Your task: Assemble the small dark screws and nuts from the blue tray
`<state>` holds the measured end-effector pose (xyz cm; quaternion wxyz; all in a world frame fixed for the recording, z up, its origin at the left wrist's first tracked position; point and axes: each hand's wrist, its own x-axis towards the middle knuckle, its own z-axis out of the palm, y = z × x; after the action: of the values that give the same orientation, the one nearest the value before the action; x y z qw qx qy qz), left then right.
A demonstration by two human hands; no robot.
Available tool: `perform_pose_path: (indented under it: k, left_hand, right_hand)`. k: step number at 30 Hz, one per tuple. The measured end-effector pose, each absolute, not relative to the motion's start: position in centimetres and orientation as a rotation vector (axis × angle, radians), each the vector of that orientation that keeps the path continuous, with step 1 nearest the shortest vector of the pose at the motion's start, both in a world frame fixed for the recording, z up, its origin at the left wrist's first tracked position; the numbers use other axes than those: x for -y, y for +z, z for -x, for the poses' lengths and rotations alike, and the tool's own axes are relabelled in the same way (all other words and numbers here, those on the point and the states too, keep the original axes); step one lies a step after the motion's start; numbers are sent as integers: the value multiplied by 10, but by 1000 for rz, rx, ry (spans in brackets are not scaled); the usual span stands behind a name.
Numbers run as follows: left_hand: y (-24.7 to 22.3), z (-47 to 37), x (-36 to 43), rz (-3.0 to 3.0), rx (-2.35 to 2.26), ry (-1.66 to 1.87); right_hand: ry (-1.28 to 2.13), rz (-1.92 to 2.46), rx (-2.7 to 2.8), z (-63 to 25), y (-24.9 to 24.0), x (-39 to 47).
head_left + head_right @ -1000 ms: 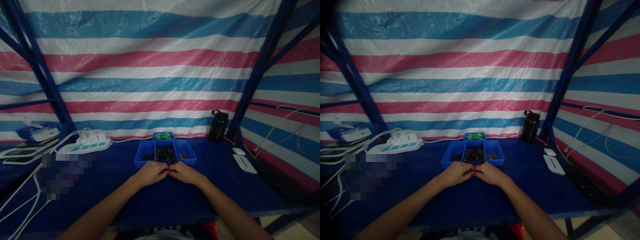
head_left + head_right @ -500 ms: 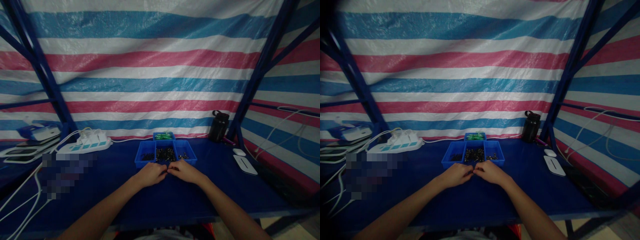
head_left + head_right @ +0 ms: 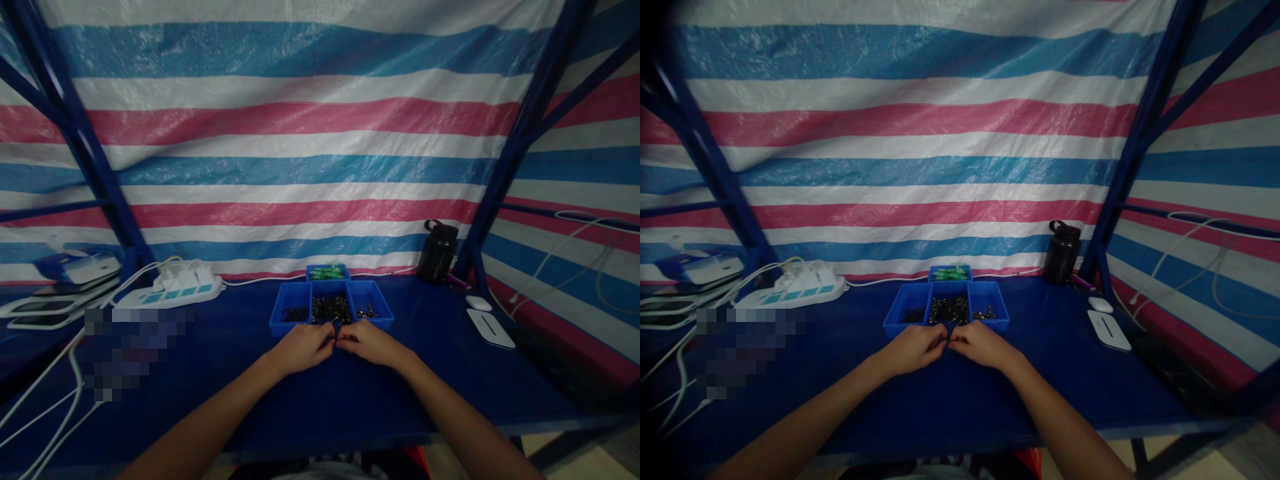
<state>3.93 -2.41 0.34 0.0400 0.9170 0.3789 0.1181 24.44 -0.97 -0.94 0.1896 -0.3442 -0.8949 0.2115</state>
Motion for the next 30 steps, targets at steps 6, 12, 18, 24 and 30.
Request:
perform_pose_path:
  k: [6,12,18,24,30]
  left_hand:
    - [3,-41,24,-2781,-1052,444]
    - [-2,-39,21,-2792,-962,537]
    - [1,-41,25,-2781,-1007,492]
    - [1,-41,24,-2800,-1040,459]
    - [-4,-39,19,-2831,-1036,450]
  right_hand:
    - [626,940,2526,-243,-12,10]
    - [654,950,2509,-242,-12,10]
    - [644,971,2514,-244,-14,9]
    - [668,1007,2489,-246,-13,10]
    - [668,1013,2467,-246,-11,12]
